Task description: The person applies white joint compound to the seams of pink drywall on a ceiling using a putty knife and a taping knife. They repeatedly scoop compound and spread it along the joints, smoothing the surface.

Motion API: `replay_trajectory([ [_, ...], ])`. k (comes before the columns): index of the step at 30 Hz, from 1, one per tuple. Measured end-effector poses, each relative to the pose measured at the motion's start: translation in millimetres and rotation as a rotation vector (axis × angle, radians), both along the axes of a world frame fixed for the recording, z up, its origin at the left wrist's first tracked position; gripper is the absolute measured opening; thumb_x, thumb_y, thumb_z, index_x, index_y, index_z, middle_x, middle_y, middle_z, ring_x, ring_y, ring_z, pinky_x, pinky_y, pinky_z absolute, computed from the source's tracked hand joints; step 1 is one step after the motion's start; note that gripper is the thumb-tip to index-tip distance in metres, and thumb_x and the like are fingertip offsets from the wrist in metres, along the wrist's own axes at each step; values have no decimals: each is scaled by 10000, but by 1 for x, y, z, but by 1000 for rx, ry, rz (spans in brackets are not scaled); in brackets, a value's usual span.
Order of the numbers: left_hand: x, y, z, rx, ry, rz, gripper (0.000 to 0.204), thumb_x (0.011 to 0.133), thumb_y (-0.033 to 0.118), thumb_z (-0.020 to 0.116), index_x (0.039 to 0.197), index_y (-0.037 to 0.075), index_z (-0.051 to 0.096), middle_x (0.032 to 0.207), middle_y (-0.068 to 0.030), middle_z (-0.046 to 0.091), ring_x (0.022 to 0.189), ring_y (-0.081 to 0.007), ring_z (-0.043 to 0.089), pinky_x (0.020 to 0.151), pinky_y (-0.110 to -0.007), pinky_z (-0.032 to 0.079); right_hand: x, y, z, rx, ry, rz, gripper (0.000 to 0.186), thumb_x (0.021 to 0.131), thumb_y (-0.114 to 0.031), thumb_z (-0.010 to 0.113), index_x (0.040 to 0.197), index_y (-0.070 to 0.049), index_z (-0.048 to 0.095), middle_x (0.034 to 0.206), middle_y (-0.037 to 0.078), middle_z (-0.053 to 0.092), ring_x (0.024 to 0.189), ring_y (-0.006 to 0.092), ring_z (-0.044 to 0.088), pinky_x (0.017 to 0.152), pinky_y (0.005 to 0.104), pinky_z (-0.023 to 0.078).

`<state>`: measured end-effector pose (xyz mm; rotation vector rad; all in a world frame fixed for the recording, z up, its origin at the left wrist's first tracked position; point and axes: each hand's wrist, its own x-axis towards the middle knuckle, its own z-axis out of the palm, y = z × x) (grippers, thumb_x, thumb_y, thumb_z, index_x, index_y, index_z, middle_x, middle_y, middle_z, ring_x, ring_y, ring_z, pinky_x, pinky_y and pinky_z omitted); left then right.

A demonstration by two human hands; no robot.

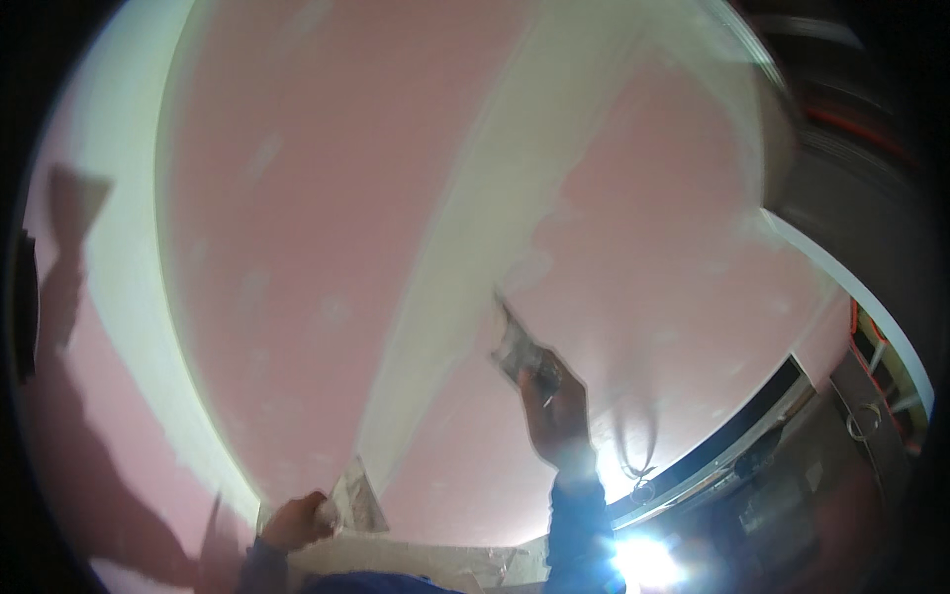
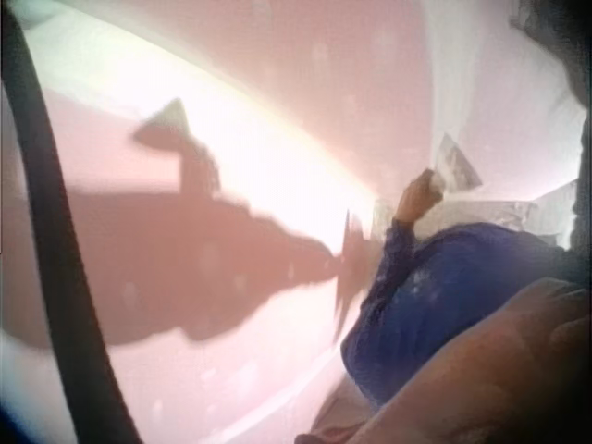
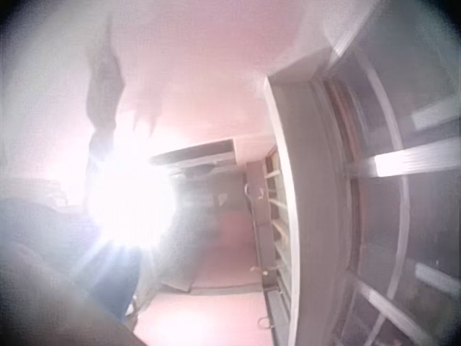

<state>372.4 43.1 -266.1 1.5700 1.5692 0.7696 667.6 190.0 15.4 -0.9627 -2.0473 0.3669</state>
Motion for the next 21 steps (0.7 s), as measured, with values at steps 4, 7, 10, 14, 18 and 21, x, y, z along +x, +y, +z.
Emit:
replay_trajectory([
  [4, 3, -5, 6, 171, -48, 50, 492, 812, 294, 798, 1165, 37, 571, 916, -224, 693, 902, -430, 684, 772, -496, 525, -21, -35, -88, 83, -59, 249, 438, 928, 80, 593, 1329, -79, 670, 1243, 132, 699, 1156, 319, 675, 993, 396, 554],
  [7, 3, -4, 17, 216, -73, 86, 498, 785, 257, 808, 1169, 41, 577, 926, -217, 698, 915, -426, 689, 779, -488, 531, -39, -66, -142, -63, 22, 424, 430, 904, 86, 640, 1302, -71, 684, 1364, 154, 625, 1266, 338, 602, 1050, 407, 521],
  [10, 6, -6, 26, 242, -41, 118, 512, 764, 250, 812, 1175, 50, 582, 938, -216, 704, 918, -423, 694, 784, -484, 538, -41, -92, -171, -190, -201, 538, 688, 883, 87, 641, 1504, -160, 477, 1560, 177, 393, 1449, 400, 375, 1202, 509, 358],
  [14, 13, -7, 29, 212, 48, 176, 510, 743, 249, 816, 1161, 60, 595, 944, -221, 705, 921, -430, 693, 789, -486, 542, -28, -96, -193, -365, -102, 503, 705, 878, 96, 601, 1513, -144, 410, 1578, 175, 354, 1464, 438, 341, 1215, 511, 344],
  [18, 15, -11, 29, 257, -91, 204, 495, 726, 240, 825, 1134, 62, 607, 934, -213, 705, 922, -433, 694, 788, -478, 546, -14, -59, -210, -277, -226, 450, 554, 943, 111, 559, 1457, -76, 478, 1539, 216, 409, 1435, 405, 404, 1190, 436, 364],
  [21, 11, -17, 33, 295, -115, 230, 489, 719, 229, 827, 1121, 55, 609, 930, -207, 705, 921, -435, 694, 783, -470, 548, 6, -20, -190, -222, -410, 511, 562, 951, 131, 468, 1474, -74, 489, 1514, 223, 445, 1424, 388, 419, 1199, 442, 346],
])
